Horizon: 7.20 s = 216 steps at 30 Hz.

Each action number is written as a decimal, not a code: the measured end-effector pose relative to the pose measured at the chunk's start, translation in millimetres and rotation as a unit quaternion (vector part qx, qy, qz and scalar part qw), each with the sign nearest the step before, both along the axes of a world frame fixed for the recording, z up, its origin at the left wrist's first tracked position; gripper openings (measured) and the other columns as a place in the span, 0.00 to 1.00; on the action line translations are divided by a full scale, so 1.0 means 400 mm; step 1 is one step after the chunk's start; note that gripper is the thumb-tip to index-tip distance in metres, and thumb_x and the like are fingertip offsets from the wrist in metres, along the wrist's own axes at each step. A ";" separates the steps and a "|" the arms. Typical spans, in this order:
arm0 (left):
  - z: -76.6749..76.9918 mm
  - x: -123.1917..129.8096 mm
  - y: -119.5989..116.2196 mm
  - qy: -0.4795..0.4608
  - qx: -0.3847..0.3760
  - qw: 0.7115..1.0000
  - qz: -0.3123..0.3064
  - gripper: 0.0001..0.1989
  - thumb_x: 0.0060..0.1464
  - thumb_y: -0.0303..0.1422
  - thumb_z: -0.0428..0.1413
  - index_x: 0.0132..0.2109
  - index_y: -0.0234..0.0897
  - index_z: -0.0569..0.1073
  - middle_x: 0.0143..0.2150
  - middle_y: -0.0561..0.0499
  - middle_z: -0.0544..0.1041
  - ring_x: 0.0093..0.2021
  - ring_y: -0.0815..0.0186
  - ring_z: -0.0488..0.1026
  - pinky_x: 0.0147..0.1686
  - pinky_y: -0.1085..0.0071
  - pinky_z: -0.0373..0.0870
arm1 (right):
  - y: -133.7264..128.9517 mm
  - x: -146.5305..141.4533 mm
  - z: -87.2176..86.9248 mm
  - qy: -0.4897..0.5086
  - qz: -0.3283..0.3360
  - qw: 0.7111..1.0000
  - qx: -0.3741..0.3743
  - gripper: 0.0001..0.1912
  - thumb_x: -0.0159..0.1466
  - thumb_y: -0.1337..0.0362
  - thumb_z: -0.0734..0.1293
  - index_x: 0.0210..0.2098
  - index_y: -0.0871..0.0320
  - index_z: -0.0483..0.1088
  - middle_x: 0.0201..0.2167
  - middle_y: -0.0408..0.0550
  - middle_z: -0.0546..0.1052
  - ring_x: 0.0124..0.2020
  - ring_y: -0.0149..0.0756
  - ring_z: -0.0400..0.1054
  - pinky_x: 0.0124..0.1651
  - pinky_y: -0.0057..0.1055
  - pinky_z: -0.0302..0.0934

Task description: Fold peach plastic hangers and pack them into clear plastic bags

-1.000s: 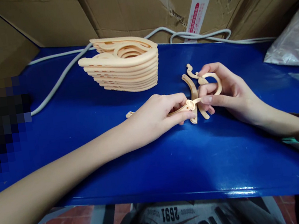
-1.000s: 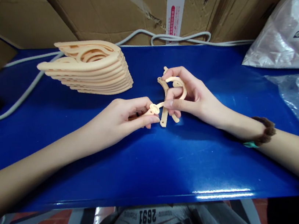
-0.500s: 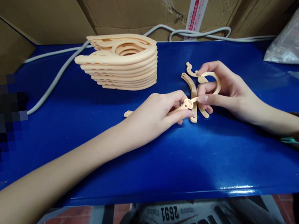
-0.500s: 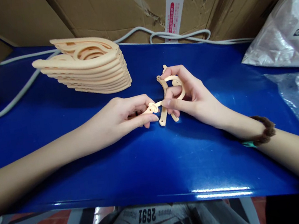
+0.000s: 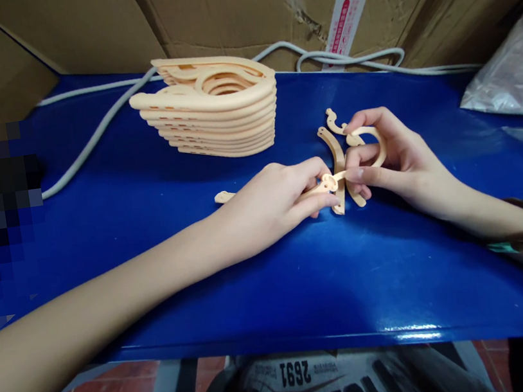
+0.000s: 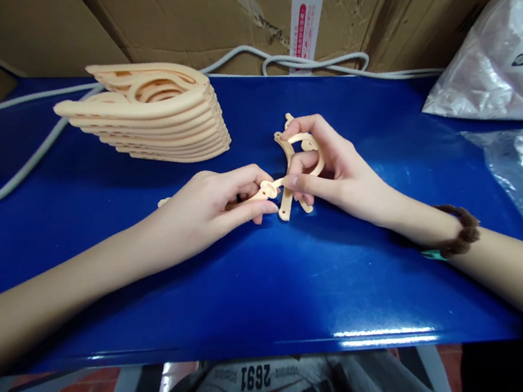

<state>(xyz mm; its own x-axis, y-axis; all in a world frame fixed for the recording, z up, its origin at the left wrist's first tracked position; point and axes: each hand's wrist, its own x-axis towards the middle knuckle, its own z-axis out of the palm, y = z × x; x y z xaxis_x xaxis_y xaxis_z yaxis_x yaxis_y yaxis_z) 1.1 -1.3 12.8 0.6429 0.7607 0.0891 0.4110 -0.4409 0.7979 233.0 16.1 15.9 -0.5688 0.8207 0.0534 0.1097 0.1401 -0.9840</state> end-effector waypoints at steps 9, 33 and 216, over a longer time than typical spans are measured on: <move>-0.001 0.003 -0.003 0.056 0.084 0.995 -0.017 0.06 0.69 0.34 0.57 0.48 0.36 0.74 0.31 0.56 0.77 0.28 0.69 0.71 0.30 0.73 0.57 | -0.009 -0.008 0.005 -0.052 0.013 0.997 0.053 0.22 0.65 0.61 0.74 0.51 0.48 0.60 0.28 0.35 0.73 0.24 0.29 0.68 0.27 0.30 0.63; 0.020 0.002 0.005 -0.145 -0.224 0.962 0.050 0.04 0.63 0.29 0.60 0.43 0.32 0.76 0.32 0.51 0.82 0.28 0.73 0.76 0.30 0.77 0.73 | 0.017 0.006 -0.002 0.034 -0.015 0.999 -0.031 0.22 0.62 0.66 0.76 0.50 0.50 0.64 0.28 0.34 0.76 0.23 0.28 0.71 0.25 0.29 0.62; -0.008 0.002 -0.026 0.197 0.254 0.947 0.010 0.16 0.75 0.43 0.42 0.54 0.38 0.66 0.28 0.56 0.79 0.24 0.65 0.77 0.23 0.72 0.52 | 0.018 0.004 0.005 0.014 0.045 0.999 -0.009 0.24 0.66 0.63 0.75 0.56 0.50 0.63 0.31 0.36 0.78 0.26 0.27 0.72 0.28 0.27 0.68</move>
